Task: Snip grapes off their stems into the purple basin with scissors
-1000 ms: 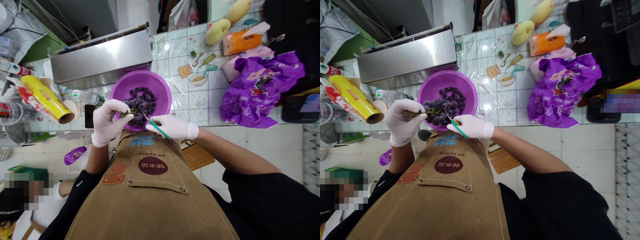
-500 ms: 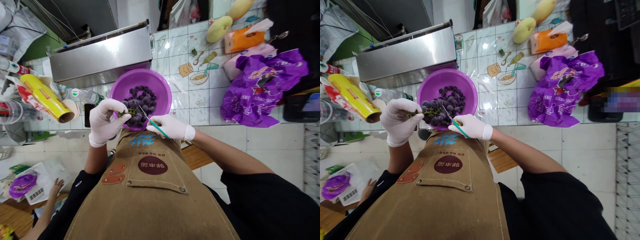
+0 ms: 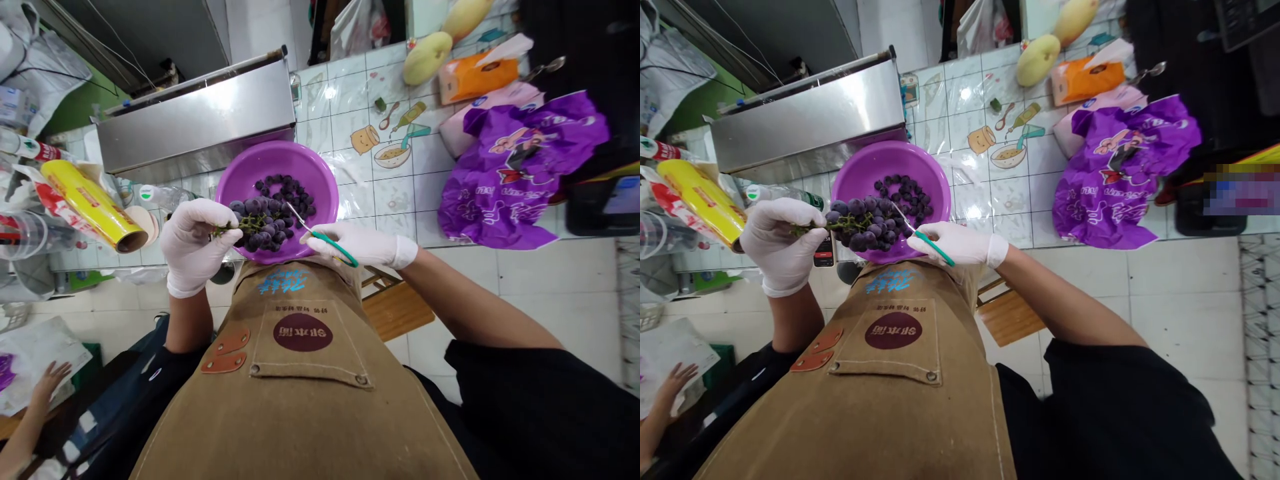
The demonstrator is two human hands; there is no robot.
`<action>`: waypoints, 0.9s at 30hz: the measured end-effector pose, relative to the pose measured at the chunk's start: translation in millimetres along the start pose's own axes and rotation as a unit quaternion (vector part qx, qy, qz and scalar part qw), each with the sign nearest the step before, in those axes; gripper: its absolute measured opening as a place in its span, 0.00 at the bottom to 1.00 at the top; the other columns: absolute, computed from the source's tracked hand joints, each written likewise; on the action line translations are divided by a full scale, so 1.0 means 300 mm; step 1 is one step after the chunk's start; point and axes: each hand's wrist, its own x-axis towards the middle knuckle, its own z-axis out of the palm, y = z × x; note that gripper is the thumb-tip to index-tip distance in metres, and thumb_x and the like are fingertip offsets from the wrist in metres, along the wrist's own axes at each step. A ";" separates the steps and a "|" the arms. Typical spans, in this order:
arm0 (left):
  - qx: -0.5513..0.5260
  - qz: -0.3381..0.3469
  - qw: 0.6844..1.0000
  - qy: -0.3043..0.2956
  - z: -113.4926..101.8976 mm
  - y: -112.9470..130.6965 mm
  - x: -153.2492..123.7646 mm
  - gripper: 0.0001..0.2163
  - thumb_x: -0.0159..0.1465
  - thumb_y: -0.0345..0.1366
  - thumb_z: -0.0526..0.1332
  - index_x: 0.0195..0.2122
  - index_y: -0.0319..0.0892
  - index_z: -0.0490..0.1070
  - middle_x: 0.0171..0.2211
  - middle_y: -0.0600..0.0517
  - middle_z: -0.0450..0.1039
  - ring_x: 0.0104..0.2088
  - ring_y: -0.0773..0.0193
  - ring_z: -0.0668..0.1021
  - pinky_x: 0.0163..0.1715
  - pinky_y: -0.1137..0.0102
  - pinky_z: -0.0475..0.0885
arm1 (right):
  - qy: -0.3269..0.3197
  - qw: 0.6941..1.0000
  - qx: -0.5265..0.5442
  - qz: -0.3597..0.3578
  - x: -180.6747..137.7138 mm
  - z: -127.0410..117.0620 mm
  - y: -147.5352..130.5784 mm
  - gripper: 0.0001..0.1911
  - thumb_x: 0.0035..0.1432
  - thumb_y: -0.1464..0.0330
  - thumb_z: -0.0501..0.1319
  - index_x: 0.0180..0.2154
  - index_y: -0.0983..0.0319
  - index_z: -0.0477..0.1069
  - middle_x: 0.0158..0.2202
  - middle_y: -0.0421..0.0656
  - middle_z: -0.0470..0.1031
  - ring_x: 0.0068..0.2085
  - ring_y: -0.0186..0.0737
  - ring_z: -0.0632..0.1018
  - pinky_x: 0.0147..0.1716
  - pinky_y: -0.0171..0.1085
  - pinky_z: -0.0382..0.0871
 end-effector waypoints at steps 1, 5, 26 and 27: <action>-0.003 0.000 1.000 0.002 0.000 0.002 0.000 0.11 0.63 0.38 0.79 0.39 0.46 0.77 0.32 0.54 0.78 0.31 0.66 0.81 0.31 0.69 0.78 | -0.022 1.000 0.019 0.012 0.000 -0.002 0.000 0.34 0.60 0.34 0.64 0.35 0.59 0.68 0.27 0.39 0.68 0.29 0.36 0.67 0.30 0.38 0.63; 0.018 -0.009 1.000 0.005 -0.007 0.005 0.000 0.12 0.64 0.42 0.78 0.39 0.49 0.76 0.30 0.55 0.77 0.30 0.64 0.81 0.30 0.66 0.79 | -0.045 0.997 0.009 0.056 0.012 -0.003 0.005 0.38 0.55 0.30 0.64 0.30 0.58 0.64 0.24 0.37 0.66 0.25 0.35 0.67 0.27 0.38 0.63; 0.007 0.005 1.000 0.005 -0.030 0.005 0.017 0.18 0.61 0.48 0.80 0.34 0.47 0.73 0.27 0.55 0.74 0.26 0.67 0.77 0.24 0.69 0.73 | -0.046 0.979 -0.197 -0.002 -0.004 -0.021 -0.112 0.31 0.64 0.37 0.60 0.30 0.58 0.64 0.28 0.41 0.68 0.29 0.39 0.64 0.34 0.42 0.57; 0.008 -0.001 1.000 0.001 -0.033 0.003 0.021 0.19 0.60 0.50 0.80 0.34 0.47 0.73 0.27 0.56 0.73 0.26 0.66 0.77 0.24 0.69 0.73 | -0.044 0.978 -0.204 0.000 0.005 -0.026 -0.119 0.31 0.64 0.38 0.62 0.30 0.58 0.64 0.28 0.41 0.69 0.29 0.39 0.64 0.34 0.42 0.57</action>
